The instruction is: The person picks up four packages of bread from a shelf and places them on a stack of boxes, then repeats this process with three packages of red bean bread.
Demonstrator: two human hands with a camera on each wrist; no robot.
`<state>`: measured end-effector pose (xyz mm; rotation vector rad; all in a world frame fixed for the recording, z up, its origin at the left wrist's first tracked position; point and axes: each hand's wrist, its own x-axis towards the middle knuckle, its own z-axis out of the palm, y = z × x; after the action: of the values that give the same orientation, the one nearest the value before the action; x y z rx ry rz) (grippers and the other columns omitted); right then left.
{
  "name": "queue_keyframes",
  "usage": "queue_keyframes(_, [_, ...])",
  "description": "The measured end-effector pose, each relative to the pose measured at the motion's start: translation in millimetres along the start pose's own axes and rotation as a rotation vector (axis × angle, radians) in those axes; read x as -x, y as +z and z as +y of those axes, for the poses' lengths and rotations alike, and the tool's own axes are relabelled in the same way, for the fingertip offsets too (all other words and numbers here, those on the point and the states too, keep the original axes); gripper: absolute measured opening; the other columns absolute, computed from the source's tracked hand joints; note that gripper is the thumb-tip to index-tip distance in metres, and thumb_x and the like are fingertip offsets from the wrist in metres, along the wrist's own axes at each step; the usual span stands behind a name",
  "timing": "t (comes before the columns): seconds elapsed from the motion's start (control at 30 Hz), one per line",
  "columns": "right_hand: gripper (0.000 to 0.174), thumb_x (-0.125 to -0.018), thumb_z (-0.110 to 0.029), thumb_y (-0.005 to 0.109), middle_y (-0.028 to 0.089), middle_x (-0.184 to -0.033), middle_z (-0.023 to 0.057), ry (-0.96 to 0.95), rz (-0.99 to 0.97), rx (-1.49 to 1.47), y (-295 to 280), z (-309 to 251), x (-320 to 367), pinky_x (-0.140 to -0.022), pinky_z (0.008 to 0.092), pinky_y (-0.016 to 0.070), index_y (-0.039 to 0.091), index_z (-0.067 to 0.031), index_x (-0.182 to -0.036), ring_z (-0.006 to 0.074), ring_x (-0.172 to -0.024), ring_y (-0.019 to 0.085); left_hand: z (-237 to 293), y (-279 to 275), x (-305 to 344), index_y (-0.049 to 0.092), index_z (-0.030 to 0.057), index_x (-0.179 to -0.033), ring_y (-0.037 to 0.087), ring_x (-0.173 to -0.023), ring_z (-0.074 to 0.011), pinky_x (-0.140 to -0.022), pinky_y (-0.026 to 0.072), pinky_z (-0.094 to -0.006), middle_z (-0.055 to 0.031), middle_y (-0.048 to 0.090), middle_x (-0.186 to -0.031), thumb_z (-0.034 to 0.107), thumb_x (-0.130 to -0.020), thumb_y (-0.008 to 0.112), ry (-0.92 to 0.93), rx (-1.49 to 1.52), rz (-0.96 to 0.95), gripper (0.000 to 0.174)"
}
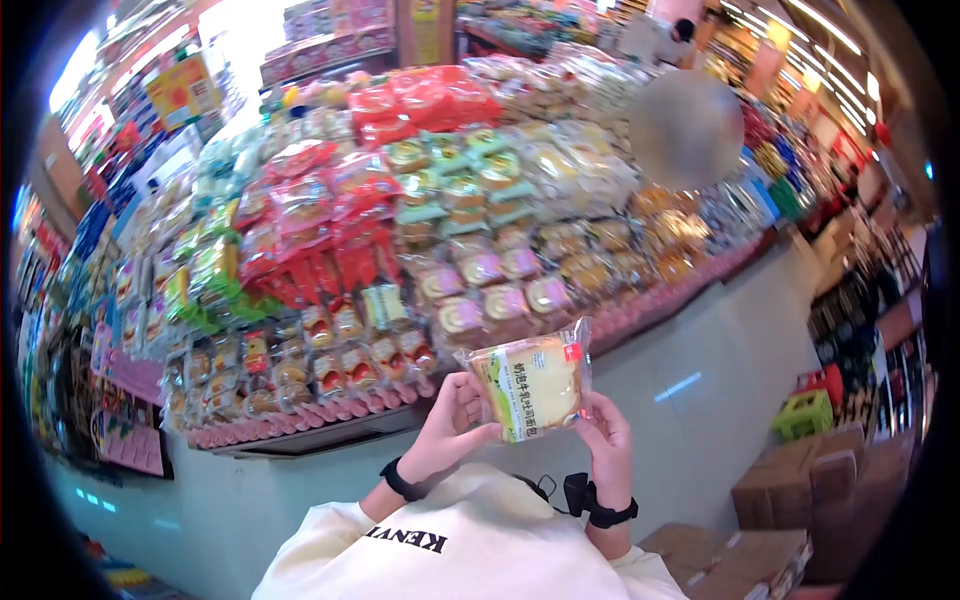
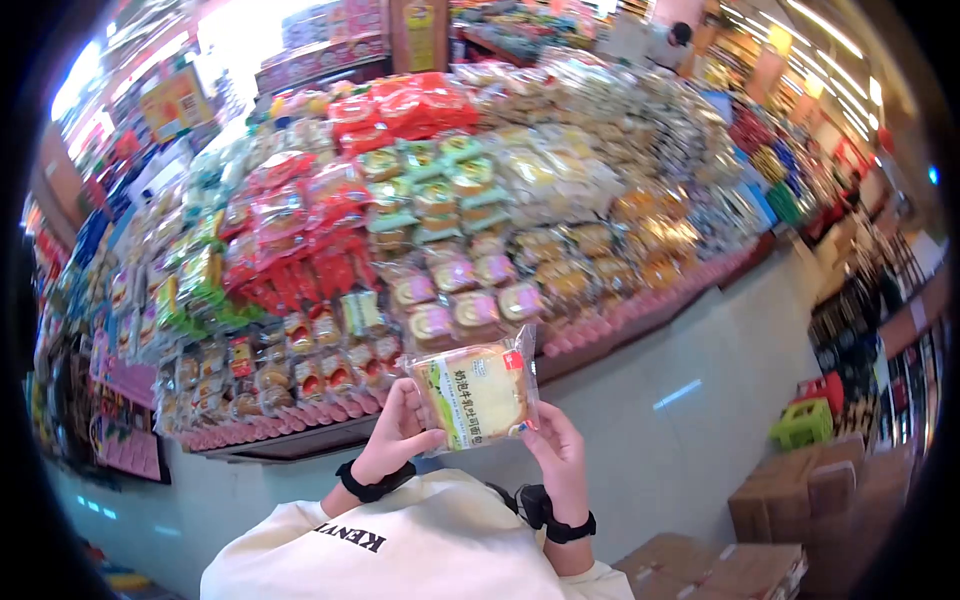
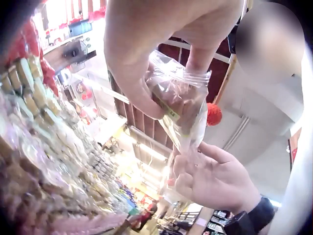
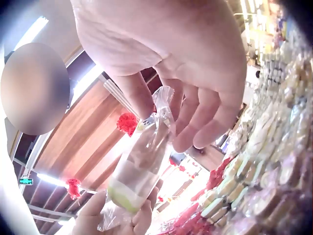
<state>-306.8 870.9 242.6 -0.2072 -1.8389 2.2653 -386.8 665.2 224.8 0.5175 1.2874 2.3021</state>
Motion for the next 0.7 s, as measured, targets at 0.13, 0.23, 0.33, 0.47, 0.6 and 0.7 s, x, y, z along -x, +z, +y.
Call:
queue_keyframes(0.13, [0.035, -0.089, -0.006, 0.055, 0.058, -0.112, 0.0066, -0.006, 0.178, -0.029, -46, -13, 61, -0.089, 0.0248, 0.0417, 0.049, 0.004, -0.122, 0.0122, -0.103, 0.054, -36, 48, 2, 0.025, 0.0065, -0.126, 0.051, -0.111, -0.0156, -0.093, 0.0436, -0.0292, -0.0095, 0.049, -0.12, -0.009, -0.077, 0.062, -0.032, 0.069, -0.133, 0.063])
queue_keyframes(0.23, [0.036, -0.089, -0.007, 0.055, 0.057, -0.114, 0.0075, -0.043, 0.303, -0.045, -81, -13, 106, -0.09, 0.0254, 0.0414, 0.047, 0.0047, -0.123, 0.0131, -0.105, 0.054, -51, 87, 0, 0.025, 0.0054, -0.127, 0.05, -0.112, -0.0163, -0.094, 0.0423, -0.0289, -0.0109, 0.046, -0.124, -0.007, -0.079, 0.062, -0.147, 0.078, -0.243, 0.062])
queue_keyframes(0.33, [0.036, -0.09, -0.007, 0.054, 0.058, -0.113, 0.0078, -0.073, 0.446, -0.089, -102, -19, 148, -0.09, 0.0265, 0.0419, 0.048, 0.0049, -0.123, 0.0132, -0.105, 0.054, -70, 120, -2, 0.027, 0.0021, -0.132, 0.046, -0.114, -0.0167, -0.096, 0.0402, -0.0303, -0.0118, 0.043, -0.128, -0.005, -0.081, 0.06, -0.233, 0.055, -0.377, 0.061])
queue_keyframes(0.47, [0.034, -0.09, -0.006, 0.054, 0.058, -0.112, 0.0079, -0.15, 0.64, -0.066, -120, -18, 198, -0.089, 0.0272, 0.0429, 0.049, 0.0049, -0.121, 0.0129, -0.103, 0.054, -96, 160, -1, 0.029, 0.0012, -0.138, 0.044, -0.114, -0.0159, -0.096, 0.0396, -0.0305, -0.0106, 0.045, -0.125, -0.005, -0.081, 0.06, -0.28, -0.036, -0.567, 0.065])
queue_keyframes(0.6, [0.033, -0.089, -0.003, 0.054, 0.06, -0.109, 0.0086, -0.164, 0.879, -0.047, -131, -17, 241, -0.088, 0.0279, 0.044, 0.05, 0.0051, -0.12, 0.0132, -0.101, 0.056, -115, 195, -6, 0.025, 0.002, -0.14, 0.046, -0.111, -0.0164, -0.094, 0.0415, -0.0312, -0.0094, 0.048, -0.118, -0.007, -0.081, 0.059, -0.485, -0.084, -0.782, 0.069])
queue_keyframes(0.7, [0.033, -0.088, -0.002, 0.054, 0.061, -0.107, 0.0088, -0.186, 1.008, -0.091, -140, -13, 267, -0.088, 0.0283, 0.0441, 0.05, 0.0053, -0.12, 0.0138, -0.101, 0.056, -135, 225, -8, 0.022, 0.0032, -0.142, 0.049, -0.108, -0.0163, -0.093, 0.0421, -0.0322, -0.0092, 0.05, -0.116, -0.008, -0.081, 0.058, -0.623, -0.082, -0.916, 0.073])
